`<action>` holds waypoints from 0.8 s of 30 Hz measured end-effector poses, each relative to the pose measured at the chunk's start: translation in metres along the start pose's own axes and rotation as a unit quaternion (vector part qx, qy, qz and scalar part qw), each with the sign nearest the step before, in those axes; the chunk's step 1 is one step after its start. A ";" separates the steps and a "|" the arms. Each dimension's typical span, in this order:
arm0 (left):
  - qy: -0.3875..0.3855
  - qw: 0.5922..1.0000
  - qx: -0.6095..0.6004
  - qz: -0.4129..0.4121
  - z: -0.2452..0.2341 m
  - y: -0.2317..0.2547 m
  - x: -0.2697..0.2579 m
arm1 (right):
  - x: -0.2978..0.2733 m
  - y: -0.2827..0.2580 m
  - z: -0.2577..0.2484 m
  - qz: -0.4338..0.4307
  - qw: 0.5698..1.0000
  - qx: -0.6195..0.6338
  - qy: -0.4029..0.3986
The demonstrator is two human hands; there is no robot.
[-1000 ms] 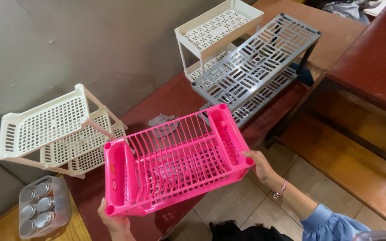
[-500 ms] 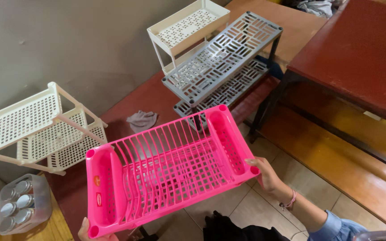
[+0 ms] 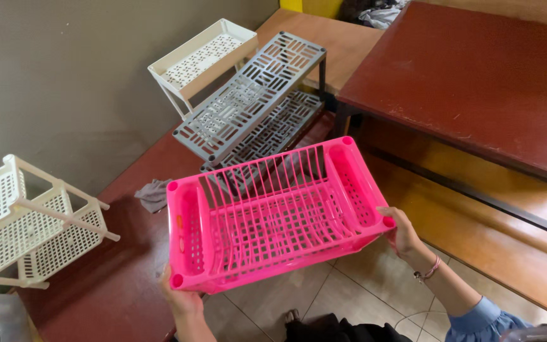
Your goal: The person disassembles a pink plastic rack by removing its legs, then reassembles it by inserting the legs back into the base. They also handle a white plastic rack, removing and reinserting its legs. The task involves manipulating multiple plastic rack components on a table.
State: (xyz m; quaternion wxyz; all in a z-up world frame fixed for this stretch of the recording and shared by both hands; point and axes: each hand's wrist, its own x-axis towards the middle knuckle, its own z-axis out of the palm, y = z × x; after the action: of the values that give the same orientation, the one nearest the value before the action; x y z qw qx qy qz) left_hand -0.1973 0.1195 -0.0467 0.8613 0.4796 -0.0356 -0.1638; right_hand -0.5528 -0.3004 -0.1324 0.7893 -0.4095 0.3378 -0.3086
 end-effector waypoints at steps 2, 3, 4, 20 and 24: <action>-0.021 1.000 0.001 0.002 0.021 -0.022 0.010 | 0.016 -0.006 -0.015 0.016 0.998 -0.044 0.032; -0.029 1.000 0.001 0.003 0.028 -0.032 0.014 | 0.022 -0.007 -0.020 0.005 0.999 -0.026 0.035; -0.029 0.999 -0.002 -0.016 0.034 -0.041 0.019 | 0.031 -0.010 -0.022 -0.005 0.999 -0.008 0.039; -0.055 0.990 0.016 -0.128 0.012 -0.114 0.075 | 0.133 -0.005 -0.014 0.009 0.999 -0.017 -0.034; -0.087 0.977 0.051 -0.187 0.013 -0.100 0.079 | 0.144 -0.012 -0.016 -0.003 0.999 -0.034 -0.012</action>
State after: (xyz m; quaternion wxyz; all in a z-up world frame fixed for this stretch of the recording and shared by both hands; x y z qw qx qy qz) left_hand -0.1509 0.0351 -0.1310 0.7835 0.5050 -0.0283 -0.3609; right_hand -0.4847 -0.4229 -0.1696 0.7778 -0.4413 0.3373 -0.2941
